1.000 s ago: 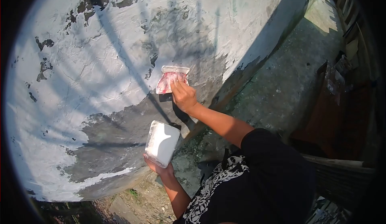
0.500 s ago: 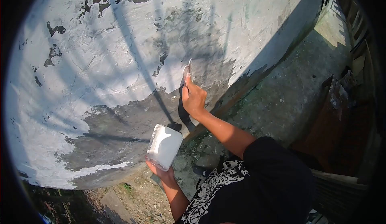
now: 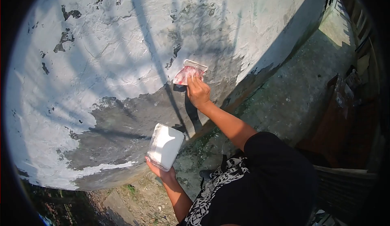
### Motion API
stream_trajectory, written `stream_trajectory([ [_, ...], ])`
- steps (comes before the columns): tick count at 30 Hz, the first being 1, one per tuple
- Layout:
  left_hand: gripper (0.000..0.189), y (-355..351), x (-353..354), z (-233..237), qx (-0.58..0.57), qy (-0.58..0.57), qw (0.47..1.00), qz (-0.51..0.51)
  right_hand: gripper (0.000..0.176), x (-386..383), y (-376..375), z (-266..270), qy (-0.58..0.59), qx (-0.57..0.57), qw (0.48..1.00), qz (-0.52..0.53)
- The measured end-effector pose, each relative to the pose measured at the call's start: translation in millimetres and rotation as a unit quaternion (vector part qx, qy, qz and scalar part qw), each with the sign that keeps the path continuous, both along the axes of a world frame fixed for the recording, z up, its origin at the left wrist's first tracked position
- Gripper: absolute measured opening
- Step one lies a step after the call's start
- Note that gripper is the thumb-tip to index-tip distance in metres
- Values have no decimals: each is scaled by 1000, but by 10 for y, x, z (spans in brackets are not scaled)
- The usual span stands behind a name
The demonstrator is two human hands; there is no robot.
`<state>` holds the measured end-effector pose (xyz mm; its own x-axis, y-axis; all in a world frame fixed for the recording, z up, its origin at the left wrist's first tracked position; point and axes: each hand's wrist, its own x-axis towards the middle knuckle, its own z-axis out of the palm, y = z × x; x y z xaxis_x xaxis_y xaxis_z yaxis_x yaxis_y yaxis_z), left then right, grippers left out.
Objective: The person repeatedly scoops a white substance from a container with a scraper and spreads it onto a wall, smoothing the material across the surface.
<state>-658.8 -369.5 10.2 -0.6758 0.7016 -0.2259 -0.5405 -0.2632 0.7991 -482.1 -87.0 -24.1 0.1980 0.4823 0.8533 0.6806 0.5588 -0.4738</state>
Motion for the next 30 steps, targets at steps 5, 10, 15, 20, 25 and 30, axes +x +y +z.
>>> stream_trajectory([
  [5,65,99,-151,-119,28,-14,999,-39,45,310,-375,-128,-43,-36,996,68],
  [10,65,195,-65,-157,-1,-35,999,-40,43,888,25,324,81,-8,996,-39],
  [15,65,212,43,-113,0,-41,998,-37,47,630,171,633,132,-245,959,-52],
  [20,65,115,-43,-240,18,-18,998,-54,54,-198,-352,477,40,-50,997,45],
  [25,66,187,-7,-63,25,-54,998,-8,47,413,-470,865,3,-137,969,206],
  [30,63,299,14,33,4,-64,998,-16,43,604,-73,1403,44,85,995,4],
])
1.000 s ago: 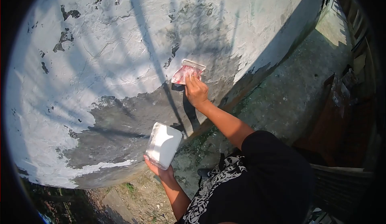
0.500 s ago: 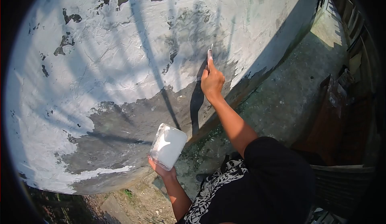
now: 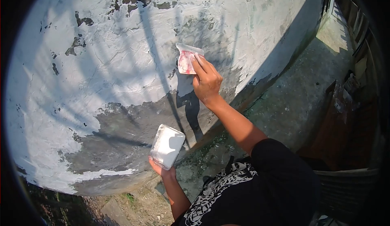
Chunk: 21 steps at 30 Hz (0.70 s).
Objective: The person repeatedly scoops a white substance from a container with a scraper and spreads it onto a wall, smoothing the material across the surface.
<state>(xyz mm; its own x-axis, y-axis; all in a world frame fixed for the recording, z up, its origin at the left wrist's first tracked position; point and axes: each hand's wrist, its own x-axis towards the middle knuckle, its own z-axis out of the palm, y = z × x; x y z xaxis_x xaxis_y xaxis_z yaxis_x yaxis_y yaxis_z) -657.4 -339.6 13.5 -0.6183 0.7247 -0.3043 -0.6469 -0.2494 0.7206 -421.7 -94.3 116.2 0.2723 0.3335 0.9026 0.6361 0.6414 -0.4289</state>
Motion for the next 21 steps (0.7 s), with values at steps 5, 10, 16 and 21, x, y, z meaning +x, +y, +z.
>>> stream_trajectory([
  [5,59,129,-101,66,18,-15,1000,-15,40,-592,238,-704,-163,28,986,-28],
  [10,61,198,-180,-109,43,29,996,-74,38,-322,-124,-1007,-281,34,958,34],
  [16,62,206,-6,-29,41,18,994,-104,38,39,-131,-81,-134,27,990,-22],
  [21,60,184,112,84,28,8,997,-70,43,-442,105,-302,-113,-35,993,-16],
])
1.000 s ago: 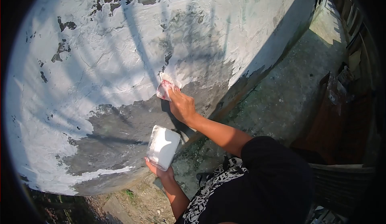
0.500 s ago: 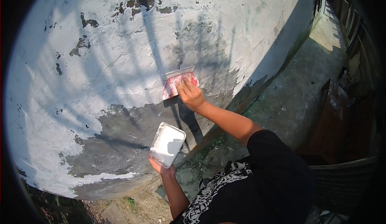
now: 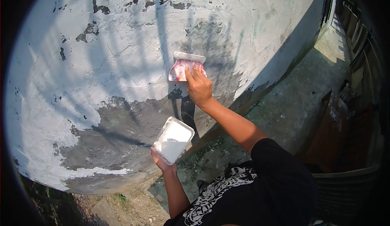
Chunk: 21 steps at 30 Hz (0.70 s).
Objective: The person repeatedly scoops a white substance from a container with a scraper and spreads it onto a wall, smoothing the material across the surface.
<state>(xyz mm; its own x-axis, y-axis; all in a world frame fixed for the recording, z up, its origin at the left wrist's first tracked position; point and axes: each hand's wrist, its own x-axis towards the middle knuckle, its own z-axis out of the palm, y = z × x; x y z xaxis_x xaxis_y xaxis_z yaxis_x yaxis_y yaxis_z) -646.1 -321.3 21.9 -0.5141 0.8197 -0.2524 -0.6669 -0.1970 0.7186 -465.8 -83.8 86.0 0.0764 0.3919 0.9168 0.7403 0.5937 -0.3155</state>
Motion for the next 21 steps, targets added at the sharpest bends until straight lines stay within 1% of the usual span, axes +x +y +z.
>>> stream_trajectory([
  [1,60,-14,39,23,-8,-11,1000,17,43,-111,-46,-190,-28,9,999,15],
  [3,60,-50,18,-25,-15,-4,1000,23,38,-97,-314,-528,-99,20,989,108],
  [4,60,-84,-1,-49,-25,5,999,26,38,-36,-428,-644,-104,20,988,114],
  [5,60,-93,14,-38,-23,-2,999,33,38,60,-502,-736,-138,-71,972,177],
  [6,60,-101,40,-3,-22,-3,999,25,38,171,-536,-760,-173,-163,942,238],
  [7,60,-124,64,-1,-21,-5,1000,22,38,292,-521,-772,-186,-162,936,252],
  [8,60,-129,74,-37,-21,-19,999,45,38,416,-512,-660,-169,-224,925,258],
  [9,59,-132,80,-87,-6,19,999,35,38,508,-537,-476,-154,-288,908,263],
  [10,59,-159,100,-141,2,56,998,25,35,590,-581,-283,-120,-313,893,299],
  [11,58,-157,129,-189,3,62,998,27,32,662,-650,-24,-84,-341,876,329],
  [12,57,-125,154,-215,6,68,997,25,32,721,-688,143,-100,-348,867,343],
  [13,57,-100,206,-191,1,58,997,41,29,769,-712,289,-121,-248,874,400],
  [14,54,-59,285,-127,-5,66,997,43,26,791,-750,421,-135,-143,870,451],
  [15,51,-11,353,-62,-11,75,996,41,26,799,-819,548,-141,-146,864,460],
  [16,51,33,406,-5,-13,70,996,50,26,808,-898,660,-201,-154,843,474],
  [18,52,122,495,76,-11,73,997,21,27,769,-985,767,-314,-154,802,483],
  [19,52,158,521,71,-12,71,997,25,27,732,-1013,784,-316,-155,799,487],
  [21,50,237,570,61,20,71,997,12,32,679,-1036,812,-377,-155,775,483],
])
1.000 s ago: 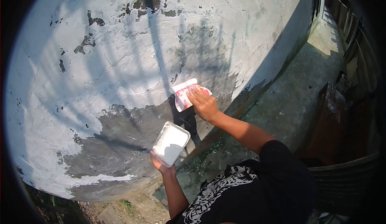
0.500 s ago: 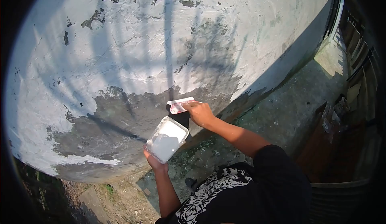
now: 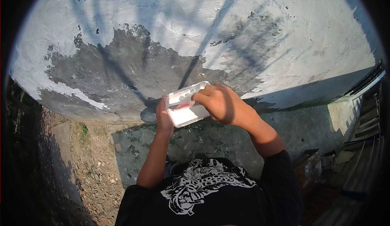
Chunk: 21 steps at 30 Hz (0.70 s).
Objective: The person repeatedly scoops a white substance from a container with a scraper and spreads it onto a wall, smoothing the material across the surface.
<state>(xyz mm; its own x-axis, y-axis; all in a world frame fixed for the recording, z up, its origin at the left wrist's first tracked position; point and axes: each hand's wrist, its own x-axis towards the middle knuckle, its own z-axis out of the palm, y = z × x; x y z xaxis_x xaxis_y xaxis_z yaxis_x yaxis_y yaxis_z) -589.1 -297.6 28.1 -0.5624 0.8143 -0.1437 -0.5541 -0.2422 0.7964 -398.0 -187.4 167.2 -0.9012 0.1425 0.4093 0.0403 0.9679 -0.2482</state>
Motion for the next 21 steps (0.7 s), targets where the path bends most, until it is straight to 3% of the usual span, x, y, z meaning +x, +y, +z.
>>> stream_trajectory([
  [3,49,74,69,12,1,-4,1000,19,39,-21,52,-48,-95,-1,995,8],
  [7,49,70,135,42,21,8,1000,7,34,33,125,-21,-133,-5,991,5],
  [9,49,48,135,25,26,10,1000,-2,27,124,178,3,-35,-79,995,-53],
  [16,53,35,240,-12,15,4,1000,-6,19,200,155,28,99,-123,984,-86],
  [20,50,44,336,75,17,-25,999,-16,24,254,116,1,43,-85,993,-75],
  [21,50,36,364,119,18,-24,999,-17,27,229,71,-48,33,-29,996,-77],
])
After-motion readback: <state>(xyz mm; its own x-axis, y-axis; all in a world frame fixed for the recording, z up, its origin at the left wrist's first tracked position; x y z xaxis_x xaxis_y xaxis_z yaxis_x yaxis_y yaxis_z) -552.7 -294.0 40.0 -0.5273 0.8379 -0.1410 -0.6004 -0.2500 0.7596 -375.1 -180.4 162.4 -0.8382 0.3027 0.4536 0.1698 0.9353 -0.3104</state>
